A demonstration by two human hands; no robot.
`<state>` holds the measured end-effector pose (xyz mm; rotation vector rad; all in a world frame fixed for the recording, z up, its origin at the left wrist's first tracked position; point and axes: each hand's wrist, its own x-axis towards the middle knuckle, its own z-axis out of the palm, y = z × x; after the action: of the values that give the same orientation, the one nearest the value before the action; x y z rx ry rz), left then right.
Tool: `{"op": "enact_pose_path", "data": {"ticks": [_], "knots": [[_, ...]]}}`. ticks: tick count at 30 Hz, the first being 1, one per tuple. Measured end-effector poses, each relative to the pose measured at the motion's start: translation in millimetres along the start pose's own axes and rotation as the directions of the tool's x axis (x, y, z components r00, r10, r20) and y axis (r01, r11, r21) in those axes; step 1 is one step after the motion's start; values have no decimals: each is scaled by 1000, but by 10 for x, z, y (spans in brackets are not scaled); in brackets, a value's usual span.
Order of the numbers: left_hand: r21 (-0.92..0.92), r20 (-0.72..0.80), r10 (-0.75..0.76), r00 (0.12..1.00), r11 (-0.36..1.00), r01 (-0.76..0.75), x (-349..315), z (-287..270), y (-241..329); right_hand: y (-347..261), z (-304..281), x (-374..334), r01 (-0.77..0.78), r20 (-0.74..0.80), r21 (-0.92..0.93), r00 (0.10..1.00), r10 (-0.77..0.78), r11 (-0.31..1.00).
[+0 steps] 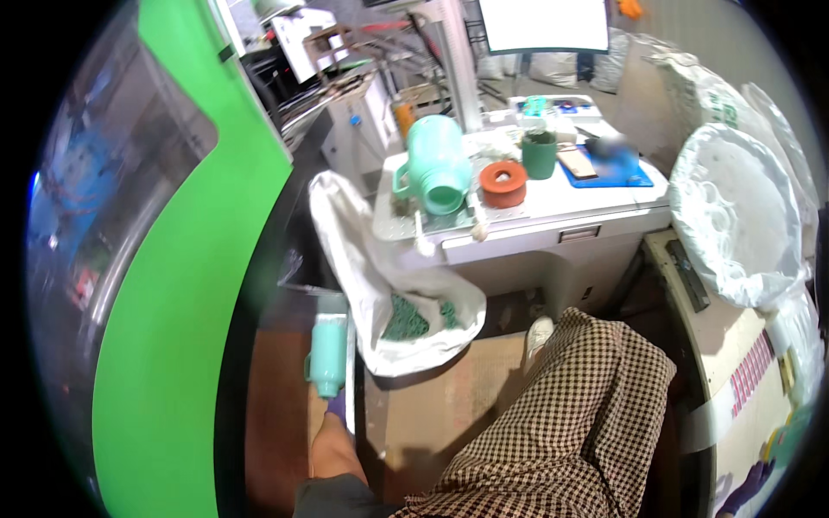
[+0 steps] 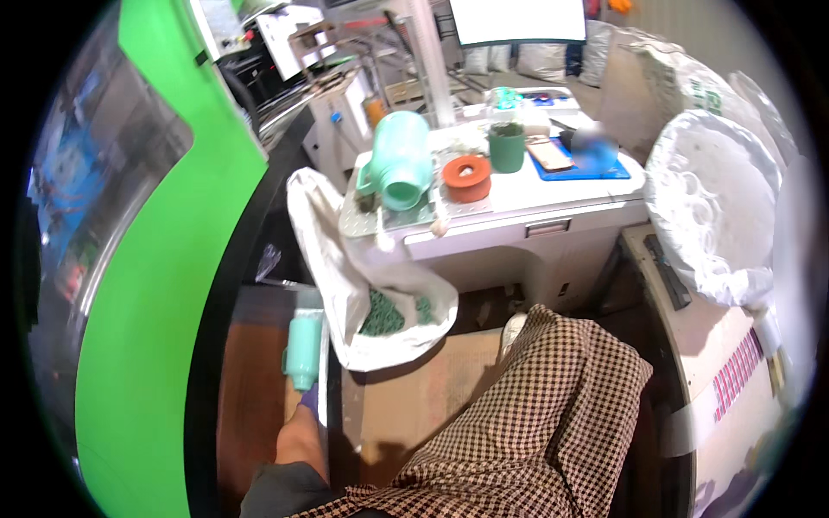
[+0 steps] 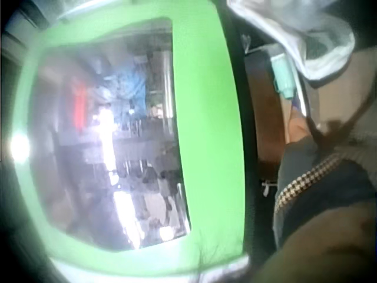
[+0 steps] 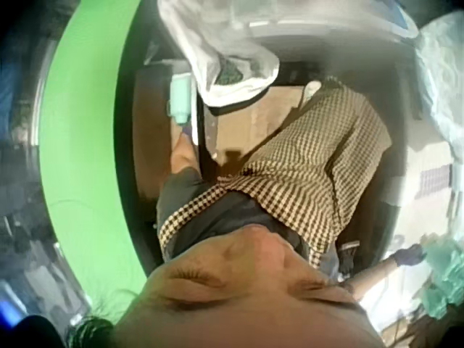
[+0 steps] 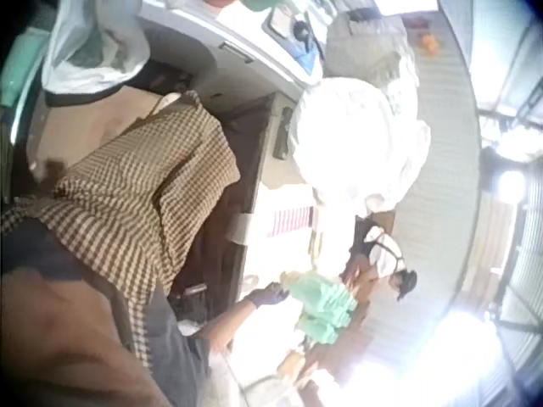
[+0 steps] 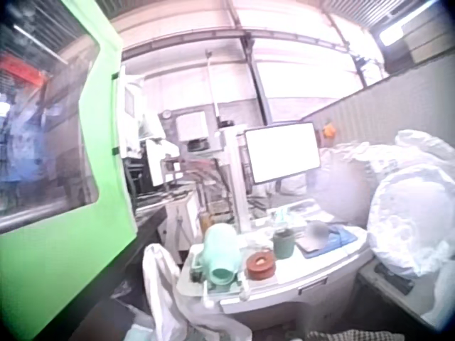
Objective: The person assembles light green plastic pitchers by attaching yellow lids and inserting white straws. They handle the pitchers one at a time, placing the finished units on a nearby table.
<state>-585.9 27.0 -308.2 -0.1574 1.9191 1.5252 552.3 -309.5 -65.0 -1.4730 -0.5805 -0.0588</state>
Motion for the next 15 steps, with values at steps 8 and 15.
{"op": "enact_pose_path", "data": {"ticks": [8, 15], "knots": [[50, -195, 514, 835, 856, -515, 59, 375, 455, -1154, 2086, -1030, 559, 443, -316, 801, -401, 767], [355, 194, 979, -56, -123, -927, -1650, 322, 1348, -1729, 3084, -1954, 694, 735, 73, 448, -509, 717]]}}
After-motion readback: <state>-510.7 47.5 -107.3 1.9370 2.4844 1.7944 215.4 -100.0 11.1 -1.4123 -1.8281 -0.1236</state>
